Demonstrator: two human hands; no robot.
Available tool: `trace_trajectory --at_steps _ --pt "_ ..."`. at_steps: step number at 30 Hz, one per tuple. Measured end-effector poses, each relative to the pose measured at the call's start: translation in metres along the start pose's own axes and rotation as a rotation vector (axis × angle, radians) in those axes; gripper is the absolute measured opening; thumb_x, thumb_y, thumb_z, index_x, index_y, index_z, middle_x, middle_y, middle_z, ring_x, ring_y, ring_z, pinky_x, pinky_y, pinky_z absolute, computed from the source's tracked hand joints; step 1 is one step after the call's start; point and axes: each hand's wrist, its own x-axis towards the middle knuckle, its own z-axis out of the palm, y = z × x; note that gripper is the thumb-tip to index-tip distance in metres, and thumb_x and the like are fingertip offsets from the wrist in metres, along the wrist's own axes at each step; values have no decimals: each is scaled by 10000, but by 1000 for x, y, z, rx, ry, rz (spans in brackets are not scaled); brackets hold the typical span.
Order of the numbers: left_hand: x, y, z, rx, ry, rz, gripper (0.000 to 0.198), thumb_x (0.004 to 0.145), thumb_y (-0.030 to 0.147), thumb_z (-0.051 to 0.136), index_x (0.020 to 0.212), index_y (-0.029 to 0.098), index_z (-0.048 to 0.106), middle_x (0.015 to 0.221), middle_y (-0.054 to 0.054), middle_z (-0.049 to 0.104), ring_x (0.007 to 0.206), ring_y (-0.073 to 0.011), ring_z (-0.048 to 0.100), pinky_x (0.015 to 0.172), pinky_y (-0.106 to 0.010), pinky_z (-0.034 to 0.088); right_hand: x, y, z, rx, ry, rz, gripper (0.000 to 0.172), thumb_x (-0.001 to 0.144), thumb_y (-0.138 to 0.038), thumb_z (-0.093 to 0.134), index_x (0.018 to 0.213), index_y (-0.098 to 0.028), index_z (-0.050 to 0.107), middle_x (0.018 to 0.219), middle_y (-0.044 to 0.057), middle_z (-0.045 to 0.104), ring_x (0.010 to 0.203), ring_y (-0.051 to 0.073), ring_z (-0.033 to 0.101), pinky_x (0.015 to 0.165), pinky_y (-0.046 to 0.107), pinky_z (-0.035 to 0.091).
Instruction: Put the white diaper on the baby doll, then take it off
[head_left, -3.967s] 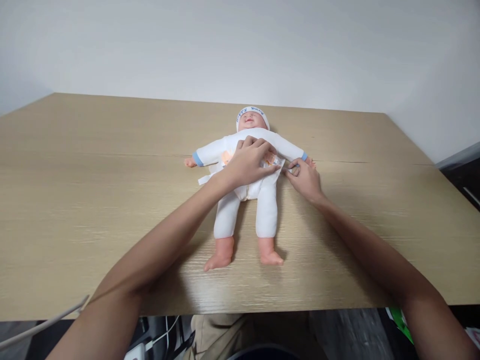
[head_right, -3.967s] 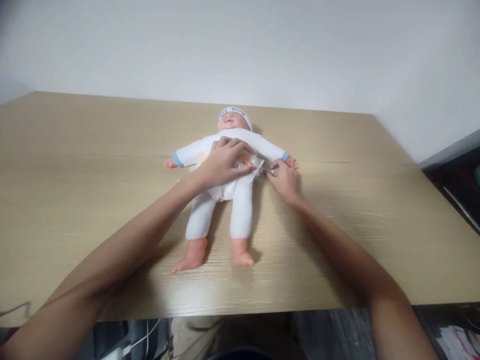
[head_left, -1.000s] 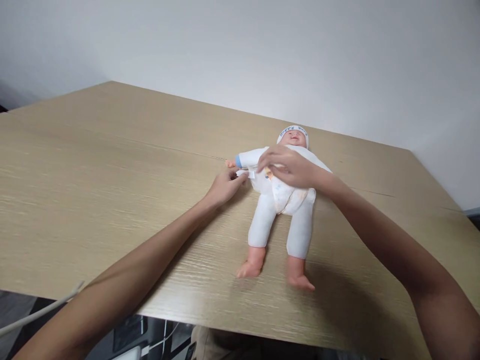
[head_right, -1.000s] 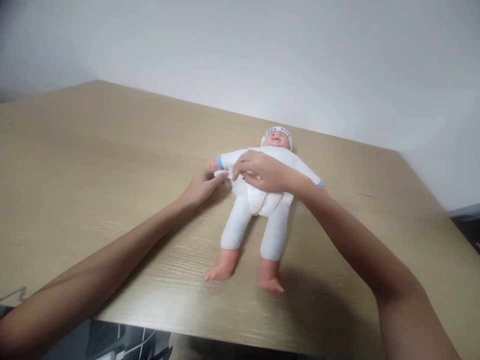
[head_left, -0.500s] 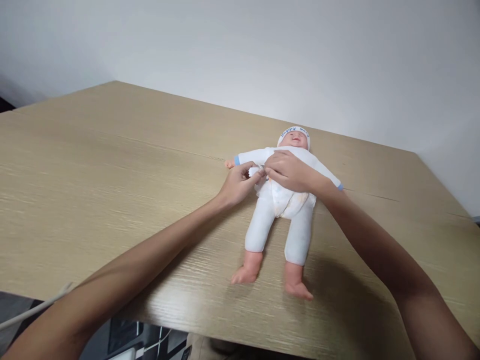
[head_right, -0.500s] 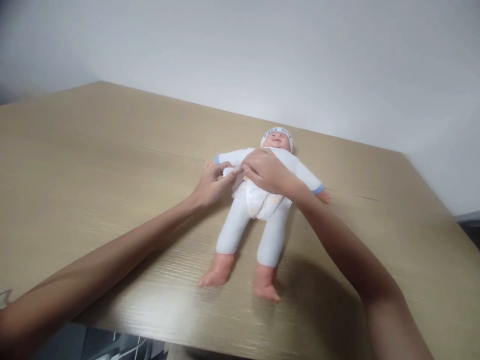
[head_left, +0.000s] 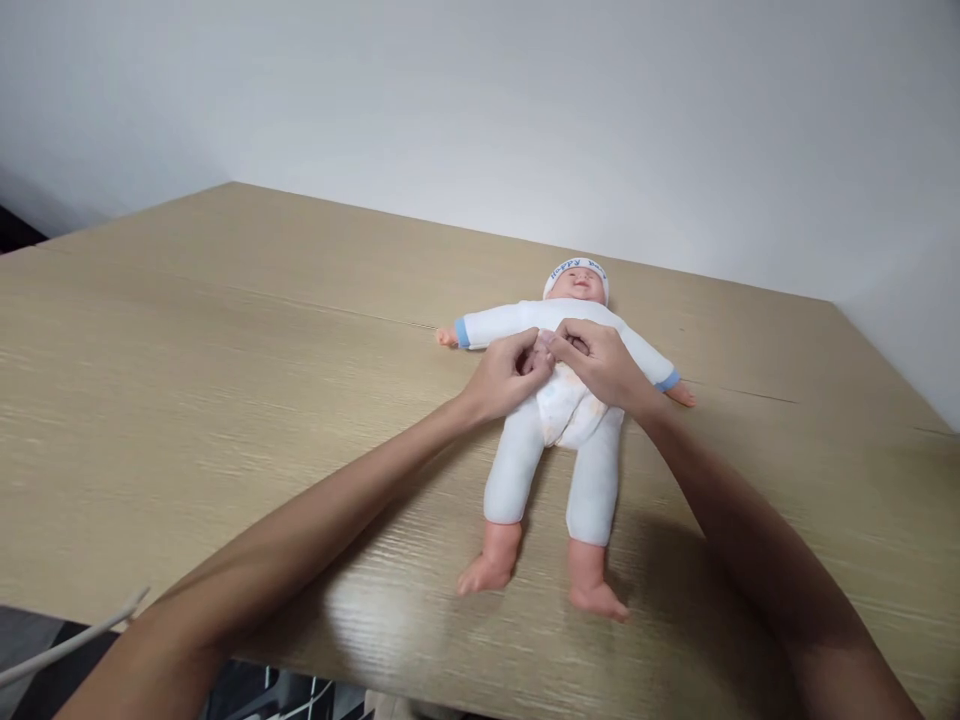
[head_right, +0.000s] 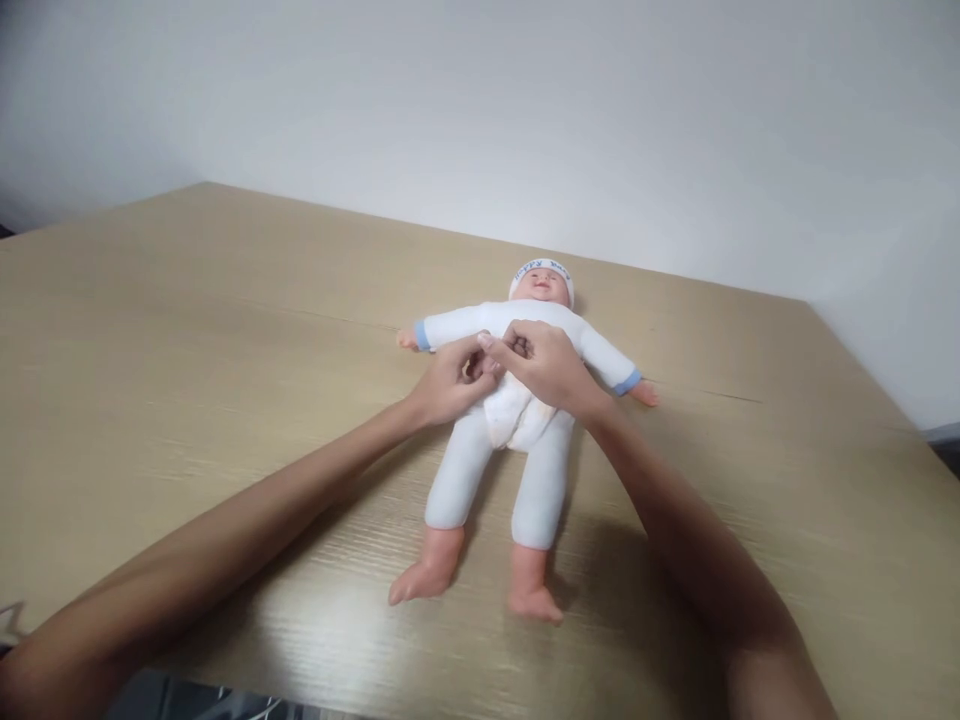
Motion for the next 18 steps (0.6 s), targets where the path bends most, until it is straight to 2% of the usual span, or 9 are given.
trace_trajectory --at_steps 3,6,11,14,18 --pt "0 -1 -6 47 -95 112 291 912 347 678 790 241 436 727 40 449 672 -154 420 662 -325 338 0 6 -4 -43 -10 0 431 1020 -532 701 737 -237 567 706 -29 529 707 164 464 689 338 356" --pt "-1 -11 -13 -10 -170 126 263 971 409 677 885 237 497 781 27 501 705 -167 460 687 -324 388 -1 12 -13 -30 -53 4 319 1003 -422 687 763 -232 595 717 -39 507 707 156 452 672 330 338" --pt "-5 -43 -12 -58 38 -24 260 1059 461 632 1156 225 586 1094 -63 635 945 -218 576 879 -364 478 -2 12 -25 -30 -82 28 298 988 -412 681 770 -225 601 745 -37 529 720 153 452 682 333 334" --pt "-6 -55 -10 -52 39 -111 295 1061 463 623 1225 220 595 1130 -77 622 1001 -236 569 931 -387 474 -4 6 -28 -95 -65 13 236 967 -356 705 803 -233 589 779 -32 559 746 158 473 706 337 356" --pt "-5 -59 -10 -75 11 -133 255 1042 459 636 1132 224 599 1046 -47 599 931 -221 542 871 -369 459 -5 4 -30 -140 -94 32 201 977 -327 703 843 -236 584 845 -14 591 796 165 503 743 346 386"
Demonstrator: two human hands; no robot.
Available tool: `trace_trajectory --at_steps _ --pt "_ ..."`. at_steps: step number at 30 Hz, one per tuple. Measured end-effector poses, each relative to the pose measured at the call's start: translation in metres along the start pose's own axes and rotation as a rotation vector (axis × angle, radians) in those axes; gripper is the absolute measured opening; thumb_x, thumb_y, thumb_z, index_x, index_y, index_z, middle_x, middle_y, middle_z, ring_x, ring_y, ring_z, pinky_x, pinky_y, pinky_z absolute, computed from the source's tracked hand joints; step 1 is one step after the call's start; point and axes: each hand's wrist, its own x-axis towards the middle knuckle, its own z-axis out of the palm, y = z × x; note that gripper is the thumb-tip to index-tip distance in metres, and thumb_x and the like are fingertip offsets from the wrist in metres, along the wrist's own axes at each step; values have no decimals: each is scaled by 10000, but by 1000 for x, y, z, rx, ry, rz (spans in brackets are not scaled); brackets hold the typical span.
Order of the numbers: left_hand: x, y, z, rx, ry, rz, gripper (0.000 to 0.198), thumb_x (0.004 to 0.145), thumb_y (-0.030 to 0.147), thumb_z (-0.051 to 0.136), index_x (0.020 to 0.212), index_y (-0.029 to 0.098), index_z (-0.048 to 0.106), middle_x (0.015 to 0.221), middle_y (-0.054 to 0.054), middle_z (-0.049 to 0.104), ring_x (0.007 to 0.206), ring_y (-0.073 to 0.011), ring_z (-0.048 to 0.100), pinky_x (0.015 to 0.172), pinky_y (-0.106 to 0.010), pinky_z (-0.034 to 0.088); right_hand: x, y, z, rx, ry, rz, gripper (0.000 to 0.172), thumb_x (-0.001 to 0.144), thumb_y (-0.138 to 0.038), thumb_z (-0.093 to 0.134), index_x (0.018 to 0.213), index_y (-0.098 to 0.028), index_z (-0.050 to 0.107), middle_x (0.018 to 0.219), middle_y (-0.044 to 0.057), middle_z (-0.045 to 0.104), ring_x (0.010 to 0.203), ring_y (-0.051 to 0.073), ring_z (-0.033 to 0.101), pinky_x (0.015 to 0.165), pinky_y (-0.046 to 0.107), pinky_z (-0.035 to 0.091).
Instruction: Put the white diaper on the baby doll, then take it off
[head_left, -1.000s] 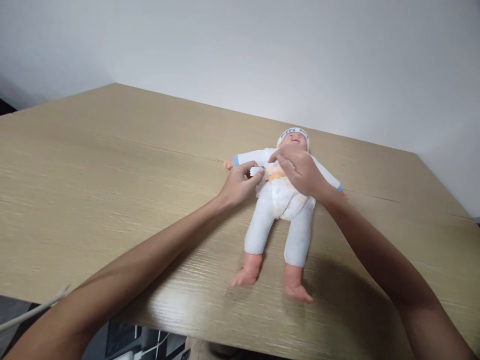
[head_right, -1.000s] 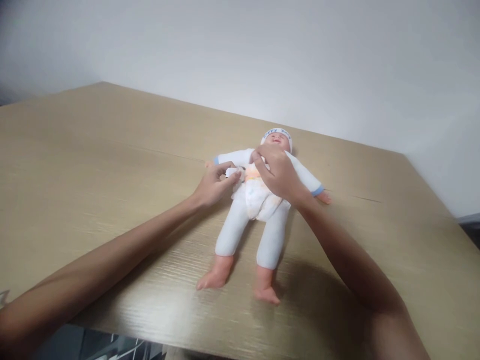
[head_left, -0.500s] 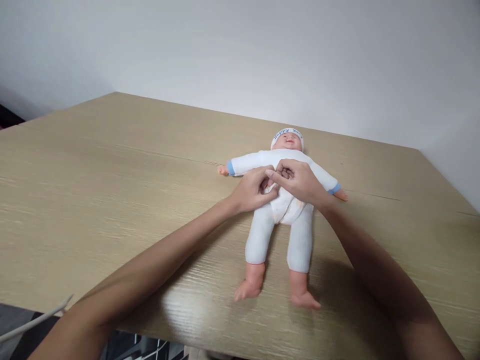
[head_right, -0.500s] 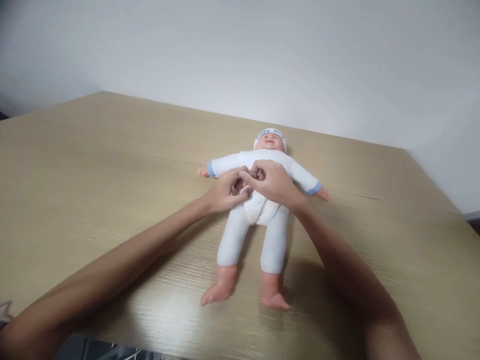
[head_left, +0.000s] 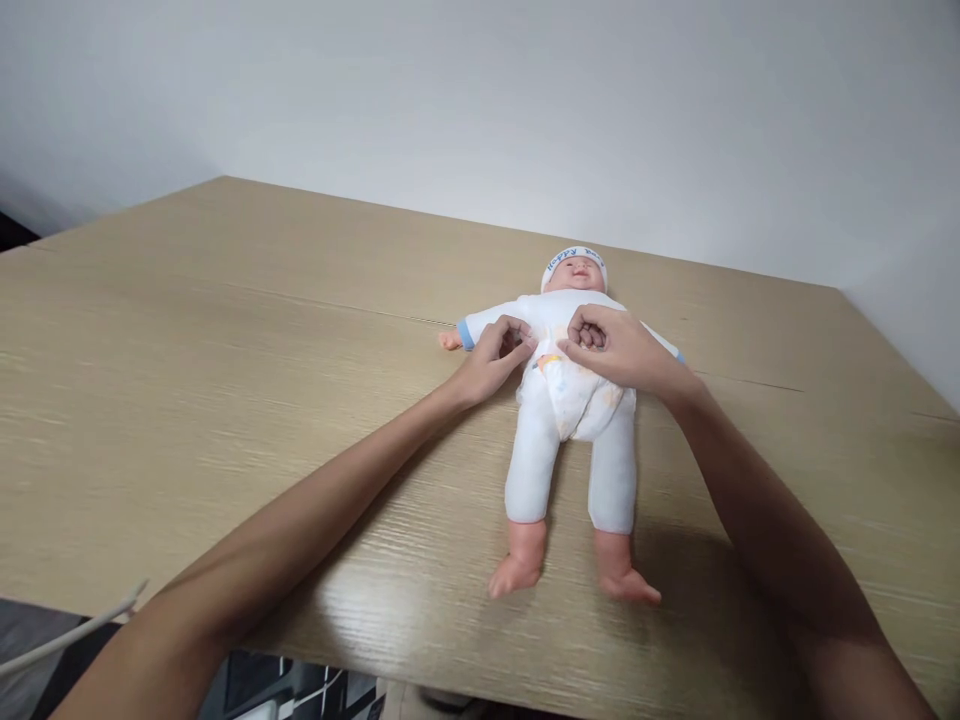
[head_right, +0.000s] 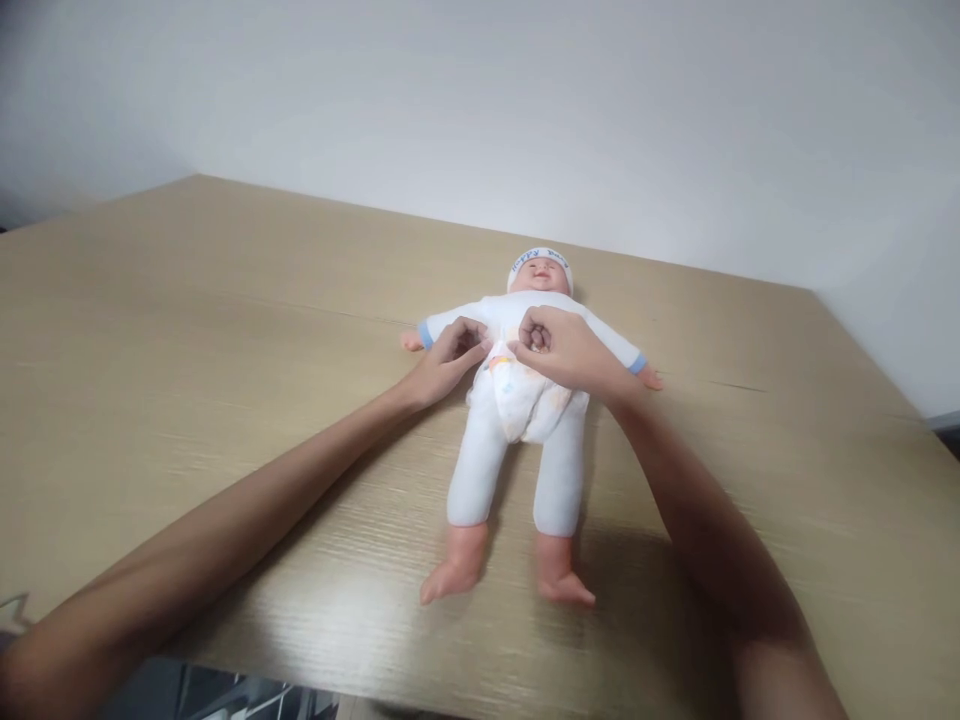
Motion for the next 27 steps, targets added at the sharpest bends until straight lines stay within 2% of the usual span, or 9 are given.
trace_trajectory --at_steps 6,10,11,13,16,18,20,24,27 --pt "-4 8 9 74 144 -10 262 1001 418 687 1154 229 590 1081 -52 633 940 -221 553 872 -376 479 4 22 3 187 17 34 233 914 -315 732 1101 -247 611 951 -7 611 839 186 572 779 343 482" --pt "-27 43 16 173 316 28 219 1013 336 681 1188 240 590 1263 -85 697 990 -222 605 916 -390 512 -8 9 9 80 261 -137 185 900 -156 620 1055 -257 627 991 24 648 867 209 600 855 383 525" --pt "-36 54 16 179 282 52 185 1038 341 657 1184 240 603 1245 -85 717 975 -221 618 904 -386 518 -17 0 10 36 331 -211 205 894 -118 600 1034 -264 635 1012 35 666 899 224 617 882 401 533" --pt "-57 76 13 178 75 114 147 1078 364 615 1151 239 638 1150 -72 762 908 -216 641 856 -373 522 -43 -19 14 -21 384 -352 249 895 -75 592 1023 -280 653 1046 47 699 970 254 650 916 426 545" --pt "-83 95 5 243 -298 196 176 1114 366 566 1092 237 684 1052 -35 806 864 -201 684 867 -370 502 -94 -38 24 -60 163 -465 231 946 -89 623 1065 -282 669 1049 45 740 1002 261 689 906 415 557" --pt "-92 96 -3 327 -395 204 225 1136 366 530 1074 234 701 1002 -18 807 867 -195 703 899 -375 482 -124 -38 34 -124 -28 -396 165 993 -121 622 1065 -261 671 1015 46 749 953 250 699 866 397 550" --pt "-94 88 -9 446 -379 210 248 1136 390 530 1059 230 704 968 -18 787 875 -202 701 908 -384 459 -144 -30 43 -184 -86 -247 121 1017 -144 607 1041 -242 674 982 52 747 923 248 705 838 389 536" --pt "-86 70 -8 695 -338 235 327 1081 524 632 950 224 644 921 -18 738 860 -224 663 911 -407 408 -150 -16 52 -196 36 23 97 1053 -207 599 977 -241 648 899 31 739 844 228 703 788 357 498" --pt "-80 68 5 734 -284 135 469 1054 647 658 863 225 582 837 -7 711 804 -226 640 905 -411 398 -141 -17 59 -229 143 158 95 1042 -290 687 989 -241 626 765 -10 690 720 211 663 706 334 452"
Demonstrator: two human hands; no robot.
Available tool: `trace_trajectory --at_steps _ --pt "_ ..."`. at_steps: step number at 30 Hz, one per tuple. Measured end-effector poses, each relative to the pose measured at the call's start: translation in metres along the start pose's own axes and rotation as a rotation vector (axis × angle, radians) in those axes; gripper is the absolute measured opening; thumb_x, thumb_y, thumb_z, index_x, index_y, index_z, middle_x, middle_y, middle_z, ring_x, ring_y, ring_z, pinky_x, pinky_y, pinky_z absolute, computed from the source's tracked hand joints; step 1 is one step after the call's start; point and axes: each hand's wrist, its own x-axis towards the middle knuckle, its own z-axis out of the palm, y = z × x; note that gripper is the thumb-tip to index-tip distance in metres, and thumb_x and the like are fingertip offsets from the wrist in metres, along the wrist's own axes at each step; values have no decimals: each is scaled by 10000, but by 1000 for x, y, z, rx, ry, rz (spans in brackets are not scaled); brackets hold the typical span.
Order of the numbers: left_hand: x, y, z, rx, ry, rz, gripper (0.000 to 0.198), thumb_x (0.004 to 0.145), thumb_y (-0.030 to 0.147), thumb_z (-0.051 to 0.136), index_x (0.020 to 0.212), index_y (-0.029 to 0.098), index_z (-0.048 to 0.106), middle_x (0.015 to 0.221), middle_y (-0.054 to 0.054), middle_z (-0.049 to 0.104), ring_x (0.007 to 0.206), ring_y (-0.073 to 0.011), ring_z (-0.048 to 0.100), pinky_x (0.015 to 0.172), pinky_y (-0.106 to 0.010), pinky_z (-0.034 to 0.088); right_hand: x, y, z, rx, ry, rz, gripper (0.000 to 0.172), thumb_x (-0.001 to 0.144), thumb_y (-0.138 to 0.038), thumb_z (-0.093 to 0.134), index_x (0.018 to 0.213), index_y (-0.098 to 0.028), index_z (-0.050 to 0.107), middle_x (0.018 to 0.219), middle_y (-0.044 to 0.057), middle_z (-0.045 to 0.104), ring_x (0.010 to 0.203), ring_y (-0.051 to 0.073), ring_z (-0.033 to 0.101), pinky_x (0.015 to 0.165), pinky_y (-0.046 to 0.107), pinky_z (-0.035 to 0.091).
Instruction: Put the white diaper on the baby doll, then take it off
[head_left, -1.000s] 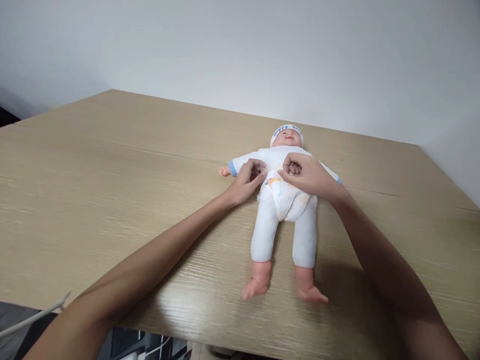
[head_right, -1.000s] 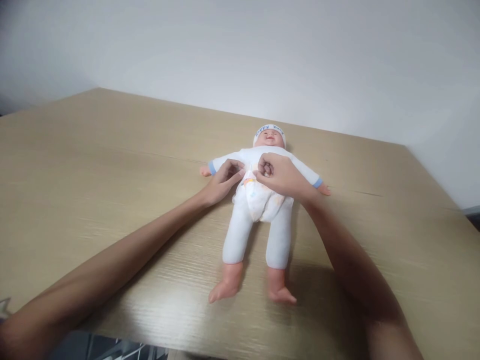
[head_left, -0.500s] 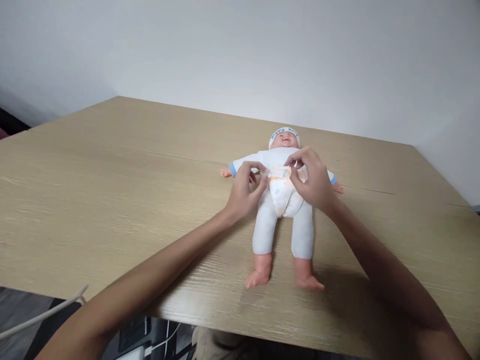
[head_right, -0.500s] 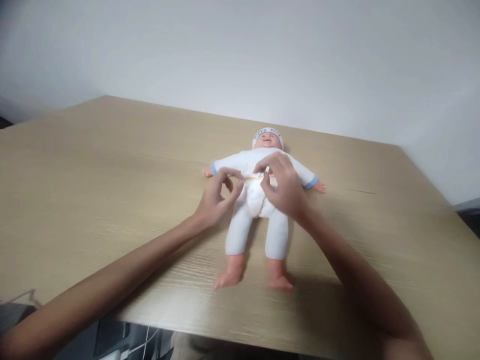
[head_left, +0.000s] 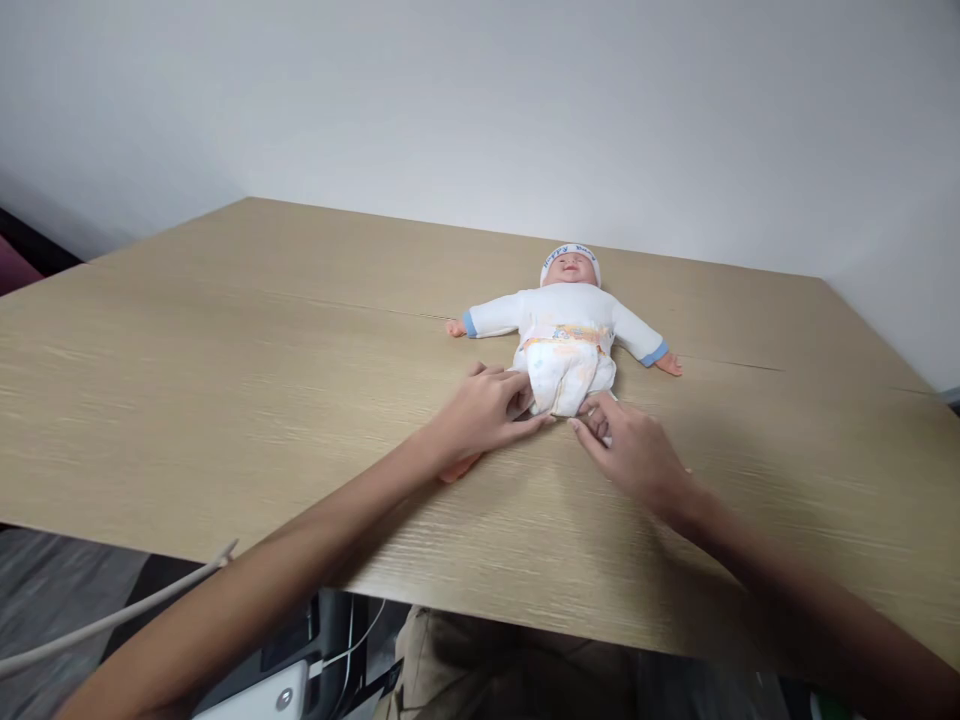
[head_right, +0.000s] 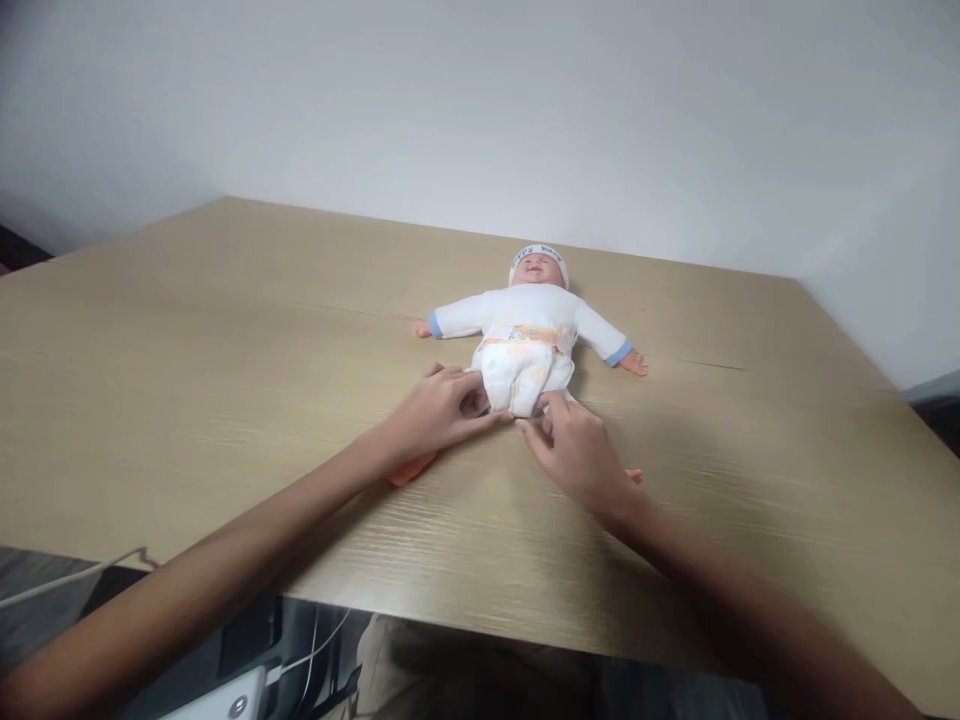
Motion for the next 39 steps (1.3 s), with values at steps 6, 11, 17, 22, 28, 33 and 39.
trace_trajectory --at_steps 6,11,17,22,28,33,39 --pt "7 15 8 -2 31 -102 314 1074 516 659 976 227 584 894 -56 708 873 -287 646 936 -440 435 4 -2 19 -77 94 -18 120 1048 -310 667 961 -235 630 886 51 710 806 247 680 757 362 511" --pt "5 8 7 -147 51 -43 218 1066 429 639 970 241 585 1026 -84 718 1021 -317 648 986 -464 461 -1 0 24 -60 108 -63 185 1012 -221 614 1174 -211 700 1243 160 689 1067 332 723 904 477 606" --pt "5 4 6 -362 114 24 133 1058 350 622 1109 230 649 1340 -134 698 1296 -335 601 1125 -491 451 -2 -4 19 -19 69 -102 333 965 -164 620 1290 -208 682 1470 194 653 1299 383 677 1082 564 577" --pt "6 2 3 -412 60 -38 172 1023 389 652 974 228 616 1002 -63 654 1011 -286 587 958 -444 479 4 -4 11 28 -60 -80 331 936 -199 646 1267 -204 653 1301 170 745 1205 367 687 1030 528 556" --pt "4 8 5 -633 155 -192 303 939 423 759 1019 234 536 999 -19 624 902 -211 576 844 -368 474 13 0 14 324 94 204 337 924 -414 765 1132 -260 549 1043 37 772 680 193 599 729 371 498" --pt "-3 8 6 -849 219 -357 502 887 462 858 1133 249 476 1069 -26 686 940 -205 654 855 -362 514 6 6 17 235 285 233 341 923 -484 823 1032 -262 588 1107 47 806 651 170 608 833 403 492" --pt "-11 13 4 -809 163 -397 443 913 496 864 1188 210 667 1246 -105 792 1145 -288 735 1011 -440 562 1 6 14 133 276 193 266 986 -517 773 917 -265 727 1010 50 845 743 233 655 917 454 473"
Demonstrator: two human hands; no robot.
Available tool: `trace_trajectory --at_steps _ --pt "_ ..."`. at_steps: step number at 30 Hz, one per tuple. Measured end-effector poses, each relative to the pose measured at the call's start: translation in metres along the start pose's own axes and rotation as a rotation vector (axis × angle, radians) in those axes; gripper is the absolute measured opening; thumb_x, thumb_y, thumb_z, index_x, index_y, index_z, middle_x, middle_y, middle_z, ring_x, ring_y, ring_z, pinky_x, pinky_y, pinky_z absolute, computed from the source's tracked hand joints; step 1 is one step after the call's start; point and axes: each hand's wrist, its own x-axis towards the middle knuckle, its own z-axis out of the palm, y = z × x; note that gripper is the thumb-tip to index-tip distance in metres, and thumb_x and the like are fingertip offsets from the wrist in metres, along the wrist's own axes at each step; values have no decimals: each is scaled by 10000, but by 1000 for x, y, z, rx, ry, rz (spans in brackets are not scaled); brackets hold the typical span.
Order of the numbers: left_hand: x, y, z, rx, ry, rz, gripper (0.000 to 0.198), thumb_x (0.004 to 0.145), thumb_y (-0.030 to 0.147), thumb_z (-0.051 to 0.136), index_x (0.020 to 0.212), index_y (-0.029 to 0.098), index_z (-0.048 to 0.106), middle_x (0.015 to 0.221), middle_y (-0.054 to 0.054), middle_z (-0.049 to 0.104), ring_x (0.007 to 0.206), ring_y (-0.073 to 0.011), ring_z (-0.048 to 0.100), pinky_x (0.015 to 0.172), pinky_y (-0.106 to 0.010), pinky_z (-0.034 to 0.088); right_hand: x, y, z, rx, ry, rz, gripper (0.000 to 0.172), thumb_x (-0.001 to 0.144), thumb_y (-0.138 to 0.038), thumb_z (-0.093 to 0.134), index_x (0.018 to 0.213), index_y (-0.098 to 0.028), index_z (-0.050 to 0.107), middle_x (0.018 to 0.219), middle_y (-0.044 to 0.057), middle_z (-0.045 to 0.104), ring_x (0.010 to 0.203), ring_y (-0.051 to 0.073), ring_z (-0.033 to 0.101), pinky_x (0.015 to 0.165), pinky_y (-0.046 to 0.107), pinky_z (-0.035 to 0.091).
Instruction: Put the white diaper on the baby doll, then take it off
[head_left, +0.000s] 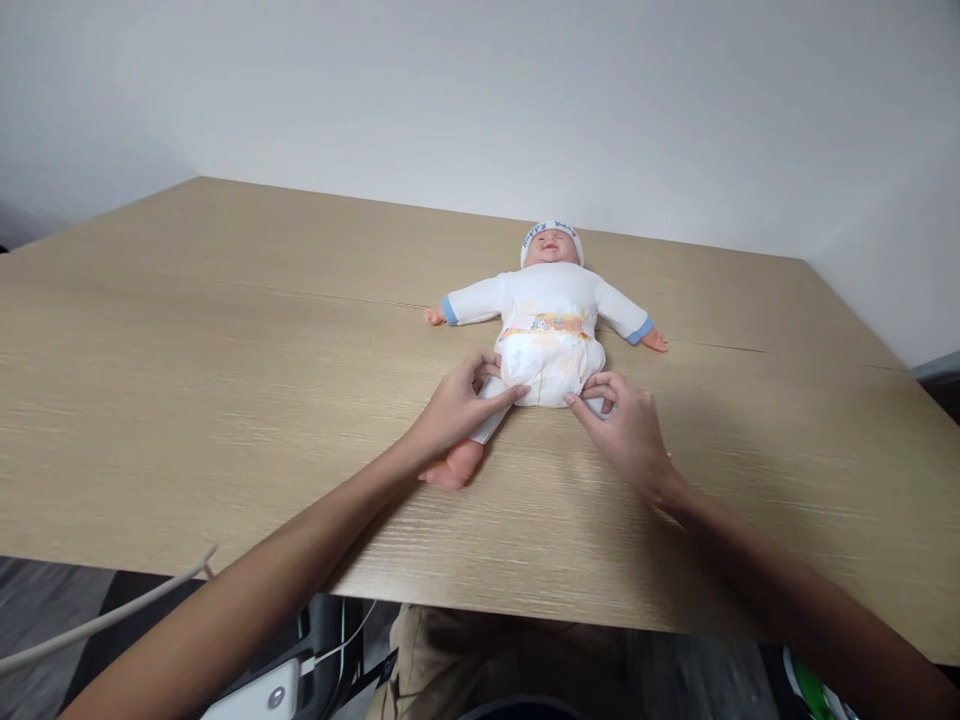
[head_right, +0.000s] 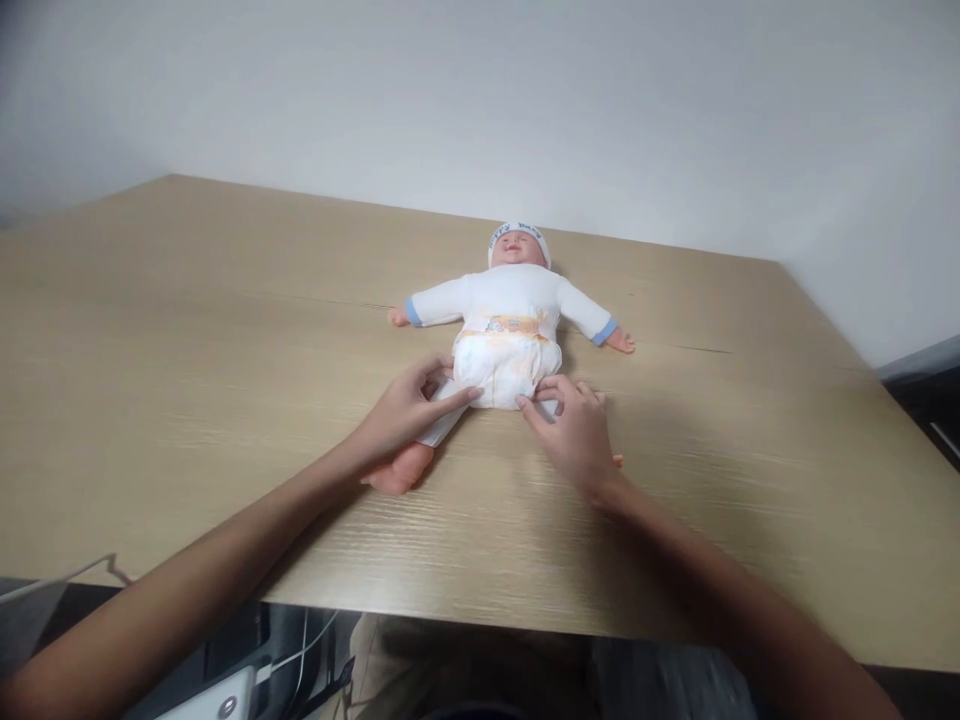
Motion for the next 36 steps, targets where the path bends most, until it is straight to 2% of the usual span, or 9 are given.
trace_trajectory --at_steps 5,12,16,20,24,28,30,33,36 --pt "6 2 1 -18 -60 -17 407 882 523 877 1114 204 776 1165 -102 830 1085 -305 752 973 -470 589 6 -3 -2 -65 -111 -20 232 965 -500 786 904 -276 772 836 36 802 828 279 649 896 451 435" --pt "20 0 -11 -383 -228 -244 540 756 480 983 1160 197 763 1231 -137 830 1128 -329 791 984 -492 636 13 -9 -5 61 -183 80 330 960 -564 725 836 -261 688 805 24 714 850 271 634 777 376 434" --pt "13 -8 -13 -388 -148 -243 553 750 472 1003 1139 225 697 1137 -101 832 1056 -303 806 950 -476 656 11 -9 -6 82 -191 83 358 972 -607 693 880 -262 708 788 19 689 856 271 622 765 374 436" --pt "-1 -10 -9 -300 -56 -175 478 856 455 930 1194 232 677 1173 -98 819 1099 -283 796 952 -445 648 10 -8 -5 53 -185 74 321 965 -579 710 879 -270 699 773 21 678 857 280 623 772 381 436" --pt "-1 -4 -8 -146 -97 -112 437 904 509 874 1209 221 752 1258 -119 817 1181 -317 772 1009 -477 624 11 -9 -4 31 -192 56 398 964 -552 699 726 -265 560 749 30 665 880 290 619 808 396 425" --pt "12 4 -10 -217 -212 -186 420 869 531 887 1131 213 803 1231 -136 837 1188 -358 778 1027 -527 622 12 -9 -1 49 -213 52 435 961 -551 682 688 -261 509 798 35 709 916 292 623 856 411 435" --pt "18 7 -11 -336 -260 -249 428 853 514 908 1138 209 811 1213 -144 845 1167 -362 790 1014 -527 634 11 -9 1 124 -224 87 377 958 -558 693 743 -262 597 876 36 757 955 295 654 890 419 470" --pt "21 7 -12 -481 -292 -296 428 855 501 922 1142 204 812 1205 -147 849 1145 -356 797 1006 -511 645 10 -9 2 372 -260 194 277 961 -540 719 978 -266 752 1072 36 820 1056 292 719 954 417 533" --pt "19 -1 -12 -548 -265 -297 423 867 519 926 1123 202 812 1176 -149 850 1121 -343 791 976 -486 648 9 -10 1 527 -291 261 304 954 -530 743 1078 -255 780 1155 44 827 1116 288 733 990 402 549"
